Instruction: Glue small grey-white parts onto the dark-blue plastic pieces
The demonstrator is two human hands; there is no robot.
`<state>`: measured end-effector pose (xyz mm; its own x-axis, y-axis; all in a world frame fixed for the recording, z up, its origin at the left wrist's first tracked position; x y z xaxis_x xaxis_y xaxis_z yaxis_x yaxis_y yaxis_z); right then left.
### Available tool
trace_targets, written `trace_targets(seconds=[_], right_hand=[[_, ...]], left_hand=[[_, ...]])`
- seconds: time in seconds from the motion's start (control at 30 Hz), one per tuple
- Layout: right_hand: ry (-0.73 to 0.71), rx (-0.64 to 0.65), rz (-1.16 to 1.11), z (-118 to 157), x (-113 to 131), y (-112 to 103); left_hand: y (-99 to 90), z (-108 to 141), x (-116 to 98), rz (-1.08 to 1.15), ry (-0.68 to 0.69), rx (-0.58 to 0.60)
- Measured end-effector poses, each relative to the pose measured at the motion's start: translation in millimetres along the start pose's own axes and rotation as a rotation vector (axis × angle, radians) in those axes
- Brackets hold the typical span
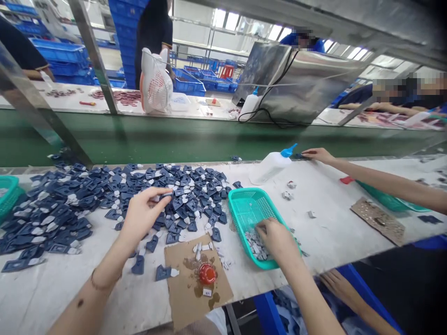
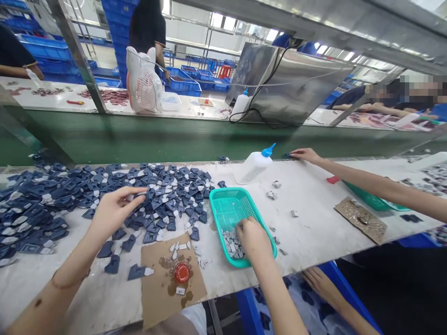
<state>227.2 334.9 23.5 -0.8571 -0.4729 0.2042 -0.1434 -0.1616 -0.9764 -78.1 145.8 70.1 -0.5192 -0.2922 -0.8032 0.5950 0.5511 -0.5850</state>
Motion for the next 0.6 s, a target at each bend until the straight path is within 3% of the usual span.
trace_targets(seconds=[0.13, 0.33, 0.47, 0.6], right_hand=[[-0.004, 0.046, 0.057, -0.2, -8.3, 3.5], [-0.026, 0.076, 0.056, -2.6, -17.1, 6.0], [-0.056, 0.102, -0.051, -5.9, -20.4, 6.3], [-0.143, 0.132, -0.276, -15.8, -14.7, 0.1]], left_hand=[[31.9, -83.2, -17.7, -0.216, 0.074, 0.048], [101.5, -196.4, -24.8, -0.391, 0.105, 0.149], [136.3, -237.9, -20.4, -0.523, 0.091, 0.204], [160.9, -255.3, -34.9, -0.613, 0.166, 0.187]])
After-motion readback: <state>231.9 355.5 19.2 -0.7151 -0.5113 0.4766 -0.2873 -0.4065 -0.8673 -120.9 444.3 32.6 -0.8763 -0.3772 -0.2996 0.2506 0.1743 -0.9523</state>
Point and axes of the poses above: each hand's wrist, its own z-axis away from the middle knuckle, its own y-axis out of the palm, x = y × z, the point moved 6 cm from there along -z, towards the middle knuckle, and after that the axes turned 7 degrees about -z, right-handed, at the moved point
